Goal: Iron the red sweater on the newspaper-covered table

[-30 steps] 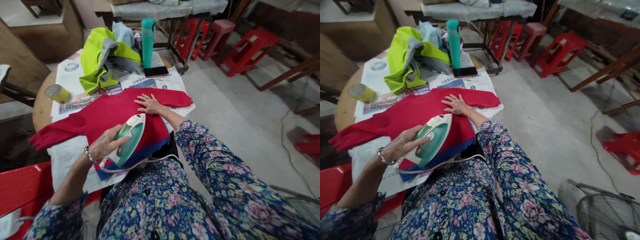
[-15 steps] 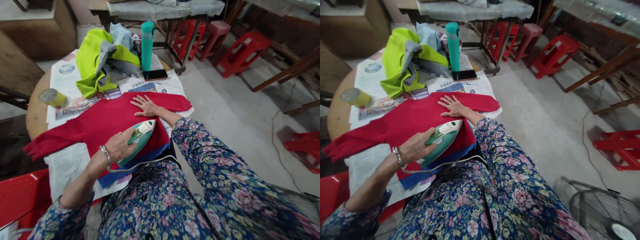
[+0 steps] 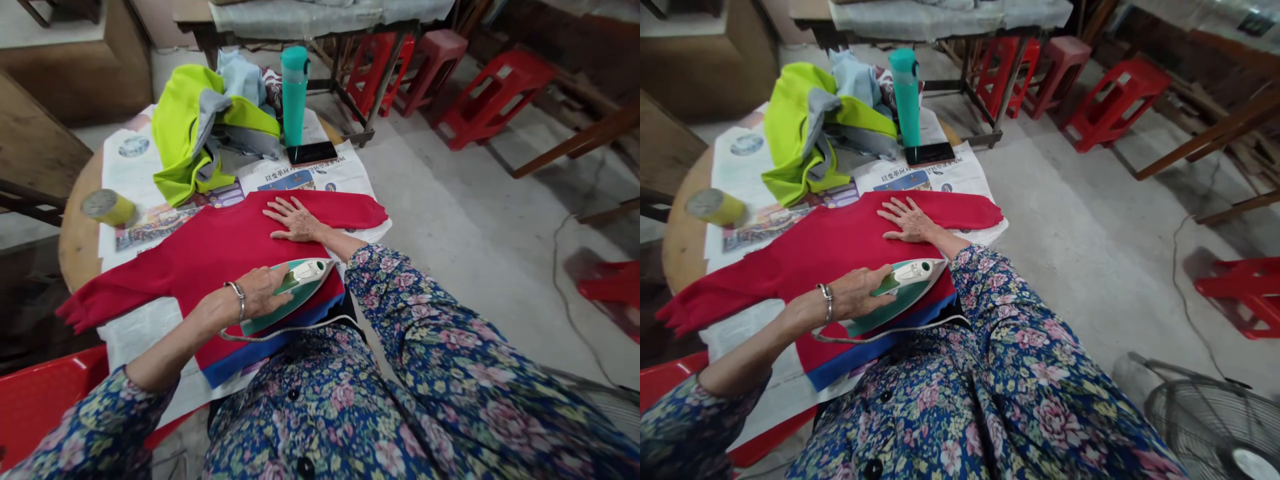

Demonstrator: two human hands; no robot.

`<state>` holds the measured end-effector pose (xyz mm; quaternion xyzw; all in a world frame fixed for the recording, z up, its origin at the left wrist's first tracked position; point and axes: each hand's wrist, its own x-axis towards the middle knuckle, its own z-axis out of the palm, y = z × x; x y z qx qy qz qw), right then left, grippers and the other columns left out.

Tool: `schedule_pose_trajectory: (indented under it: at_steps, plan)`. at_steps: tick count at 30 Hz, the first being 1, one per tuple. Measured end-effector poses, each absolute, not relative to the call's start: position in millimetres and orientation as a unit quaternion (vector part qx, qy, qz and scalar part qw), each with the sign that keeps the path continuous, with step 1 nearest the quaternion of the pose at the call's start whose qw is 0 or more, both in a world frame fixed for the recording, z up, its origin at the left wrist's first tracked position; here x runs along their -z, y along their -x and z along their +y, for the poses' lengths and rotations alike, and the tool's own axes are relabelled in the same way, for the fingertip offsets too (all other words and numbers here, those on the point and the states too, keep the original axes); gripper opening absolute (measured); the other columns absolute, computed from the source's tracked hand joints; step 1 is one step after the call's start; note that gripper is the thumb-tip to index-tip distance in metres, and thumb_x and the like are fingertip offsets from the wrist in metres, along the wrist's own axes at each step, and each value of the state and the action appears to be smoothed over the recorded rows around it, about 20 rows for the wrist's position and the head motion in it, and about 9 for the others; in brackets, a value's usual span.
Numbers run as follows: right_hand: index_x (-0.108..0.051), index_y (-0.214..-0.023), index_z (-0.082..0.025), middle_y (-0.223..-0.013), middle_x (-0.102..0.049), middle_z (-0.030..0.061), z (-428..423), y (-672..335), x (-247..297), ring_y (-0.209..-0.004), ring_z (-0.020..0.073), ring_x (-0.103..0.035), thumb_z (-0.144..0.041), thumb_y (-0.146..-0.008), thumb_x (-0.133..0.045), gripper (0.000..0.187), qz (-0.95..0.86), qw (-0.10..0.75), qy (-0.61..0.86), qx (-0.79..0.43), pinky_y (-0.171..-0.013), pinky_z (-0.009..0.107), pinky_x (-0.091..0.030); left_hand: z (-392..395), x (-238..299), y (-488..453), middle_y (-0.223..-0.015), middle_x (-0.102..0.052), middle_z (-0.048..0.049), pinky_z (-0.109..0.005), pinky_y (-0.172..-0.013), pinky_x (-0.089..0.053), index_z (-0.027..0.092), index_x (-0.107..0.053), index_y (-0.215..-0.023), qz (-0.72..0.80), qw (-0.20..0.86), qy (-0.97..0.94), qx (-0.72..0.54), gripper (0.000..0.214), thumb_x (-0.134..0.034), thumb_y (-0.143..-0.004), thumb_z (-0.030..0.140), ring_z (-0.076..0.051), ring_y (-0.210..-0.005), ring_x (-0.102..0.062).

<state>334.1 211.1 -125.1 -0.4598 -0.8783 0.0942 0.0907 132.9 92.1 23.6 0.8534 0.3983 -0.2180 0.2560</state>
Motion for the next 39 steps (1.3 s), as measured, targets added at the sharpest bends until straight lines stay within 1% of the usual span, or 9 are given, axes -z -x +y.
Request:
schedule_pose_trajectory:
  at_steps: [3, 6, 9, 13, 19, 24, 30, 36, 39]
  plan:
    - [-0.042, -0.176, -0.025, -0.186, -0.032, 0.0087, 210, -335, 121, -0.174, 0.034, -0.023, -0.064, -0.11, -0.049, 0.077, -0.877, 0.086, 0.462, -0.105, -0.141, 0.065, -0.01, 88, -28, -151, -0.11, -0.081, -0.0158, -0.035, -0.081, -0.056, 0.018, -0.064, -0.139, 0.415, 0.233, -0.846, 0.242, 0.043, -0.06, -0.102, 0.039, -0.033, -0.102, -0.079]
    - [-0.041, -0.177, -0.025, -0.187, -0.031, 0.0086, 210, -335, 119, -0.175, 0.033, -0.022, -0.065, -0.111, -0.047, 0.077, -0.876, 0.08, 0.463, -0.105, -0.141, 0.064, -0.01, 82, -25, -157, -0.112, -0.081, -0.0148, -0.036, -0.083, -0.056, 0.021, -0.063, -0.143, 0.411, 0.235, -0.848, 0.237, 0.044, -0.062, -0.101, 0.034, -0.032, -0.102, -0.079]
    - [-0.041, -0.176, -0.027, -0.186, -0.032, 0.0078, 210, -335, 119, -0.174, 0.0329, -0.023, -0.065, -0.111, -0.046, 0.076, -0.875, 0.082, 0.466, -0.101, -0.141, 0.064, -0.01, 76, -17, -147, -0.108, -0.081, -0.0126, -0.037, -0.083, -0.056, 0.025, -0.067, -0.137, 0.392, 0.242, -0.86, 0.221, 0.043, -0.068, -0.094, 0.032, -0.032, -0.099, -0.079]
    - [-0.043, -0.176, -0.029, -0.186, -0.034, 0.0068, 212, -335, 121, -0.174, 0.0345, -0.024, -0.069, -0.11, -0.046, 0.077, -0.875, 0.09, 0.465, -0.101, -0.14, 0.066, -0.011, 73, -10, -119, -0.097, -0.08, -0.0068, -0.034, -0.082, -0.056, 0.031, -0.07, -0.128, 0.346, 0.264, -0.878, 0.201, 0.037, -0.067, -0.091, 0.035, -0.029, -0.094, -0.077]
    - [-0.043, -0.176, -0.03, -0.186, -0.033, 0.006, 212, -336, 124, -0.174, 0.0343, -0.024, -0.069, -0.11, -0.045, 0.076, -0.874, 0.095, 0.465, -0.108, -0.14, 0.066, -0.011, 75, -12, -95, -0.094, -0.079, -0.005, -0.031, -0.078, -0.052, 0.031, -0.073, -0.124, 0.349, 0.281, -0.869, 0.213, 0.038, -0.068, -0.086, 0.033, -0.027, -0.091, -0.075]
    - [-0.042, -0.176, -0.03, -0.186, -0.034, 0.006, 212, -337, 125, -0.173, 0.0356, -0.024, -0.066, -0.11, -0.048, 0.076, -0.873, 0.1, 0.464, -0.112, -0.14, 0.066, -0.009, 86, -13, -94, -0.085, -0.073, -0.0029, -0.03, -0.071, -0.043, 0.027, -0.071, -0.126, 0.39, 0.285, -0.865, 0.139, 0.036, -0.065, -0.091, 0.031, -0.024, -0.083, -0.069]
    - [-0.043, -0.176, -0.027, -0.186, -0.035, 0.0074, 211, -338, 124, -0.173, 0.0365, -0.025, -0.066, -0.11, -0.047, 0.077, -0.87, 0.101, 0.466, -0.123, -0.14, 0.067, -0.01, 99, -15, -96, -0.079, -0.065, -0.0015, -0.03, -0.067, -0.032, 0.02, -0.068, -0.122, 0.46, 0.258, -0.842, 0.113, 0.028, -0.06, -0.101, 0.036, -0.02, -0.07, -0.055]
    - [-0.046, -0.175, -0.027, -0.184, -0.038, 0.0081, 214, -341, 131, -0.173, 0.0377, -0.026, -0.068, -0.108, -0.048, 0.078, -0.868, 0.123, 0.462, -0.132, -0.139, 0.071, -0.01, 100, -15, -100, -0.096, -0.077, -0.0067, -0.031, -0.072, -0.044, 0.023, -0.067, -0.128, 0.538, 0.214, -0.8, 0.157, 0.033, -0.064, -0.098, 0.036, -0.026, -0.086, -0.071]
    - [-0.046, -0.174, -0.028, -0.184, -0.037, 0.0074, 215, -342, 133, -0.173, 0.036, -0.026, -0.068, -0.108, -0.048, 0.077, -0.869, 0.127, 0.459, -0.138, -0.14, 0.07, -0.01, 88, -14, -95, -0.096, -0.079, -0.0082, -0.032, -0.073, -0.049, 0.024, -0.067, -0.128, 0.527, 0.229, -0.802, 0.165, 0.036, -0.065, -0.095, 0.037, -0.028, -0.087, -0.076]
